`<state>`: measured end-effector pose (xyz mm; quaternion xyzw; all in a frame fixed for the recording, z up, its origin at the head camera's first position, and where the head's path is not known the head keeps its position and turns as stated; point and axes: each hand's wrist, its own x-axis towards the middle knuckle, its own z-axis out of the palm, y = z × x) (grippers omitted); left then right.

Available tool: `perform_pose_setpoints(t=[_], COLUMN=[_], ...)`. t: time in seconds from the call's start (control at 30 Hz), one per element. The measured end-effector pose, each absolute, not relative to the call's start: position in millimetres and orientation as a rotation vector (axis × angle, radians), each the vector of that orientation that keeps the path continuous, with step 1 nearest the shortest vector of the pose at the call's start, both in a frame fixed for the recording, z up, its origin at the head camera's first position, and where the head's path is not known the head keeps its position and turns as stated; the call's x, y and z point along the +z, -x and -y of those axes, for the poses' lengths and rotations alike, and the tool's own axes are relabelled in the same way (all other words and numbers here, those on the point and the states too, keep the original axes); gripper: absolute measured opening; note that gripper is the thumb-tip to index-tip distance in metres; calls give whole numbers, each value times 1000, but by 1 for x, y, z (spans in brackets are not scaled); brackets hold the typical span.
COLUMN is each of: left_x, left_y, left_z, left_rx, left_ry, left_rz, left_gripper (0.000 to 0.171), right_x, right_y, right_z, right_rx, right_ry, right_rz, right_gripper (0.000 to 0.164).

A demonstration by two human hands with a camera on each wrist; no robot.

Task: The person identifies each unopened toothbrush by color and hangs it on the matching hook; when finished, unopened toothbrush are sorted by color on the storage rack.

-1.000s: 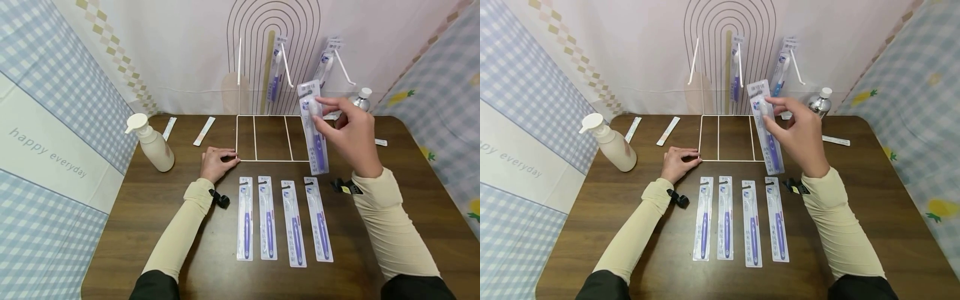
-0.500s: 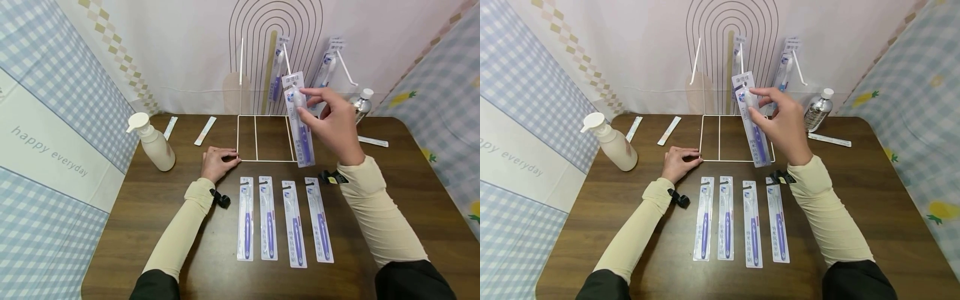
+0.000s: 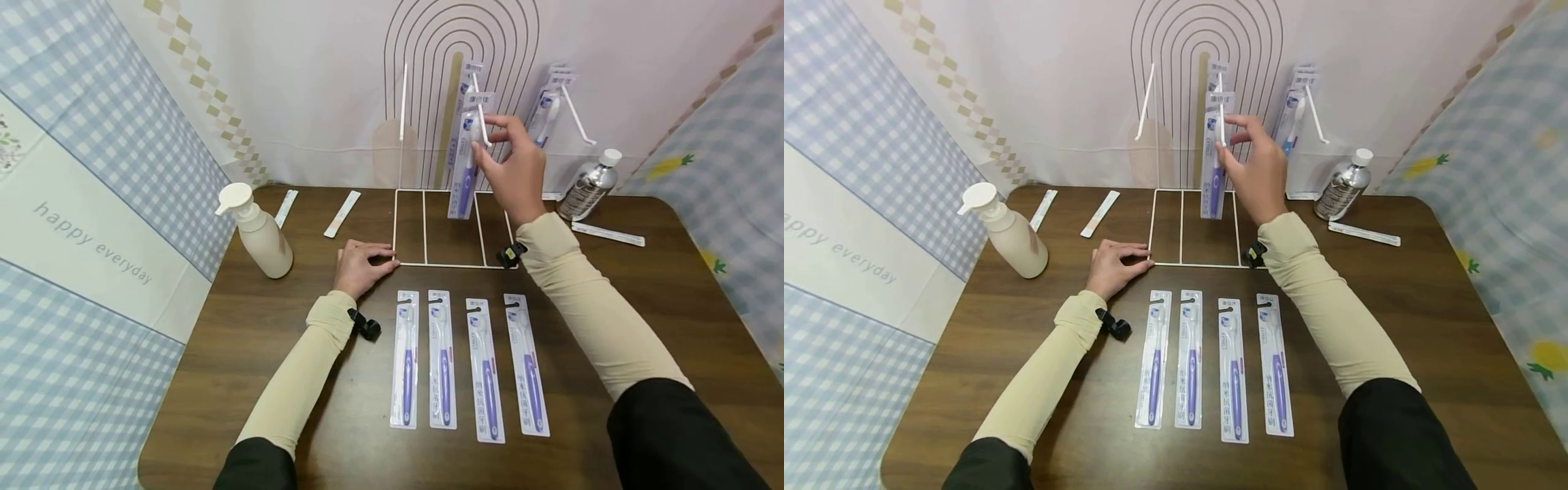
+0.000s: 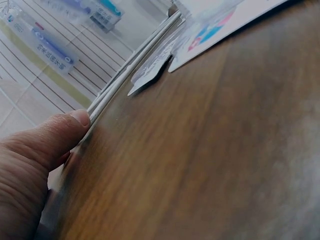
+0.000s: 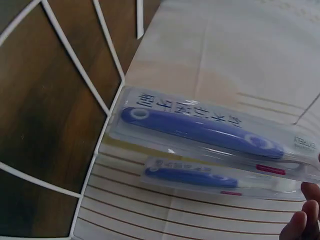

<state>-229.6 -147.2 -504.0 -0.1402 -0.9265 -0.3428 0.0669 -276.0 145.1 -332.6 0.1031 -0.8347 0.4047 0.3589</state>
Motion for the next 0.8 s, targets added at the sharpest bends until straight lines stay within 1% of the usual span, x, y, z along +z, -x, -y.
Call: perform_pose_setpoints(t=[0.2, 0.37, 0.6, 0.8], left_x=[-503, -502, -504, -503], left_y=[229, 229, 229, 229], left_z=[147, 146, 145, 148], left_rx=[-1018, -1025, -1016, -1023], left_ry=[420, 424, 422, 422], left_rz=[2790, 2788, 2795, 2775], left_gripper=[28, 27, 24, 24], right_x=[-329, -324, -325, -324], right_y=[304, 319, 327, 328], right_z=[-141, -140, -144, -146], right_rx=[972, 926, 879, 870], right_ry=[-261, -226, -169, -187], right_rz=[2171, 2233, 2251, 2268], right_gripper=[36, 38, 37, 38])
